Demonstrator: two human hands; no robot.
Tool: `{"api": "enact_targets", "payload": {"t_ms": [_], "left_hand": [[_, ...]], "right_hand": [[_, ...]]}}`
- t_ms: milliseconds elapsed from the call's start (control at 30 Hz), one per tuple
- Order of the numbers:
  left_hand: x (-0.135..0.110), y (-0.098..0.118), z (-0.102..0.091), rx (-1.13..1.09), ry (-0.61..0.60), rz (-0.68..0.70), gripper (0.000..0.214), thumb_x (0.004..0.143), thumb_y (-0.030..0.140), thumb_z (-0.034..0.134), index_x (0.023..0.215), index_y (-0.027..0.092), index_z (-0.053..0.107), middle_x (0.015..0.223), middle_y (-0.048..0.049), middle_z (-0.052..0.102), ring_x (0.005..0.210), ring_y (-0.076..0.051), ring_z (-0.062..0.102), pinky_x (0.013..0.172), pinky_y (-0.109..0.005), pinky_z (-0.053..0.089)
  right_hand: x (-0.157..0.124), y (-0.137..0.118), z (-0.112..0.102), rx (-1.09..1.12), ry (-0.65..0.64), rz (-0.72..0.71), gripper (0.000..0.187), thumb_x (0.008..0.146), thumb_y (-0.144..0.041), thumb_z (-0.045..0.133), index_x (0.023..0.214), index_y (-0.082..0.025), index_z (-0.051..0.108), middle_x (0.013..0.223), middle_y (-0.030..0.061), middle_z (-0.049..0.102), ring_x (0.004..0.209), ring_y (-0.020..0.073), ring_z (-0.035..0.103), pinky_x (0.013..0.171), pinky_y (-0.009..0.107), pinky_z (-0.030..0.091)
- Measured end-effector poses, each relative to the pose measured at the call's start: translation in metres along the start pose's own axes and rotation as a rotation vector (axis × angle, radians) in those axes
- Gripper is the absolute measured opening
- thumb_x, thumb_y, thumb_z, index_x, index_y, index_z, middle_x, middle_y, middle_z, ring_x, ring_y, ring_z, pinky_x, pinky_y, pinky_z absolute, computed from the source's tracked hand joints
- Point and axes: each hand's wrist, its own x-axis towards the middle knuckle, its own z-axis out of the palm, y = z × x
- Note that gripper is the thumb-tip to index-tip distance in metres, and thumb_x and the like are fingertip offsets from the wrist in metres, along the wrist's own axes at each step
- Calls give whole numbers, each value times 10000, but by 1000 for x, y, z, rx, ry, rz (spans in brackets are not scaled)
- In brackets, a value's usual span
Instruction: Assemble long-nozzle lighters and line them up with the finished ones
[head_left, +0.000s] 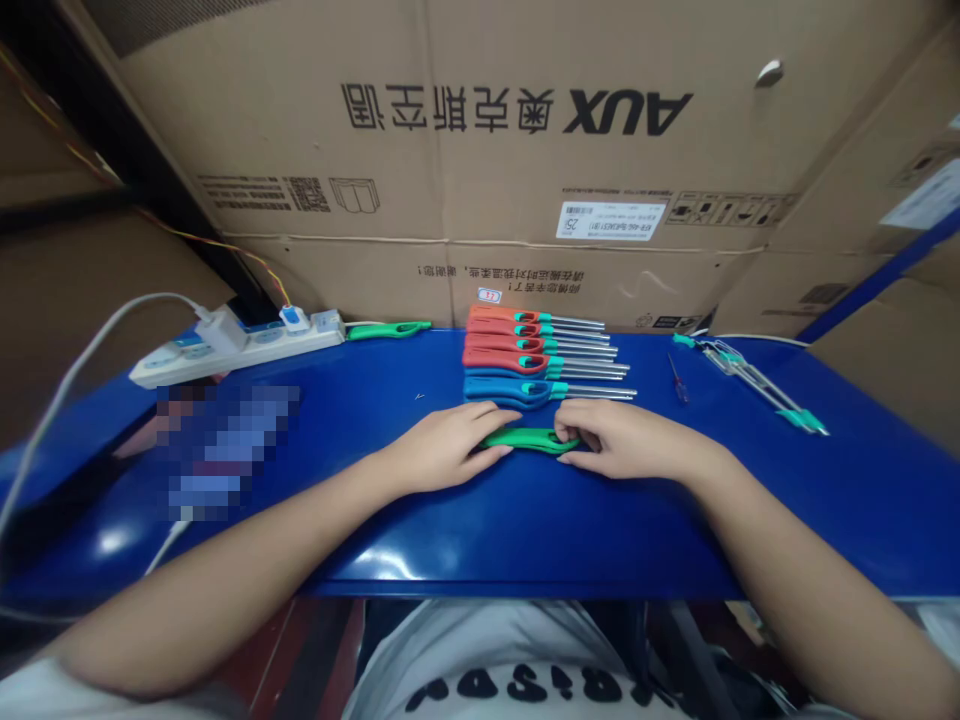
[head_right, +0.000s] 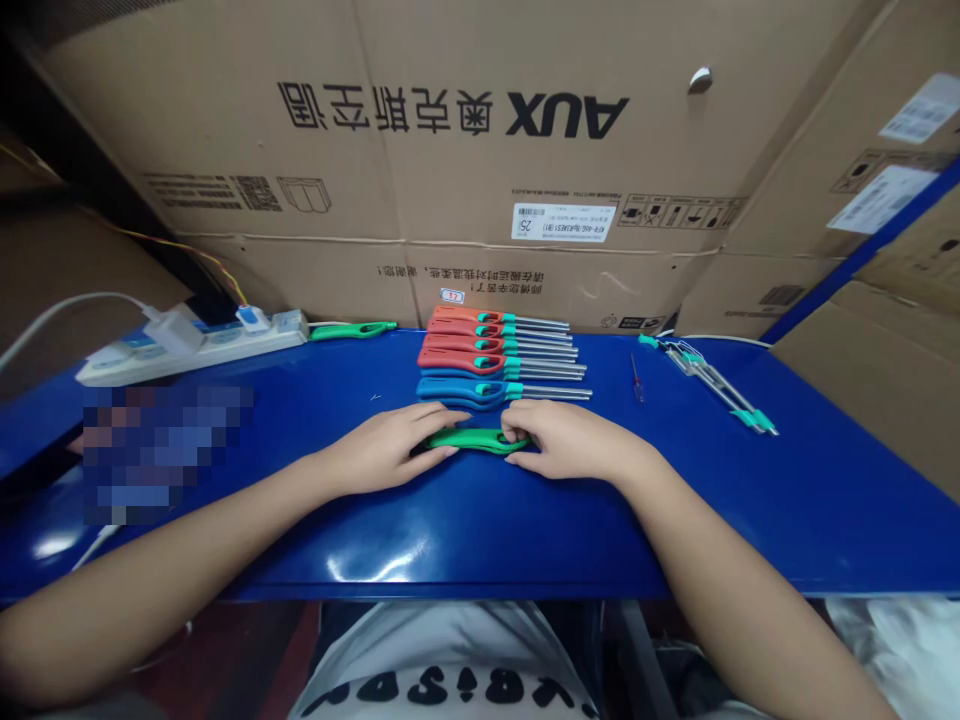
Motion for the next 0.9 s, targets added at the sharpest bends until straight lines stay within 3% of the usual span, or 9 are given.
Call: {"api": "enact_targets", "payload": {"t_ms": [167,367,567,800,900], "left_hand": [[2,-6,5,-149,59,-33,438,991,356,593,1406,227,541,1290,-96,649,1139,-240,654,961,-361,538],[6,-9,13,-299,126,-122,419,907,328,692,1309,230,625,1119,-54,684,828,-169,651,780,-310,538],[6,-9,16,-291,134,-130,410,888,309,707,1282,222,636,1122,-53,681,826,-158,640,802,-309,536],[5,-4,14,-244,144,-151,404,873,286,723,1259,196,644,1135,-68,667,843,-174,651,777,-310,540],[5,-3,13,-201,128,-164,385,886,269,706,1260,201,646,1160,-66,663,835,-170,650,770,-309,538]], "right_hand": [[-2,3,-2,48,-16,11,100,903,-237,663,910,-188,576,841,10,601,686,131,488,626,248,348],[-1,7,-3,103,-11,8,118,891,-249,683,915,-183,589,815,7,597,676,130,490,608,240,364],[-1,9,-7,165,26,22,171,913,-336,664,886,-176,610,770,10,599,657,133,500,604,244,389],[-4,21,-16,194,253,21,235,936,-391,614,866,-168,640,792,38,658,707,151,559,669,271,443],[-8,18,-19,303,65,99,289,906,-444,640,836,-165,645,701,9,628,624,131,519,582,248,405]]}}
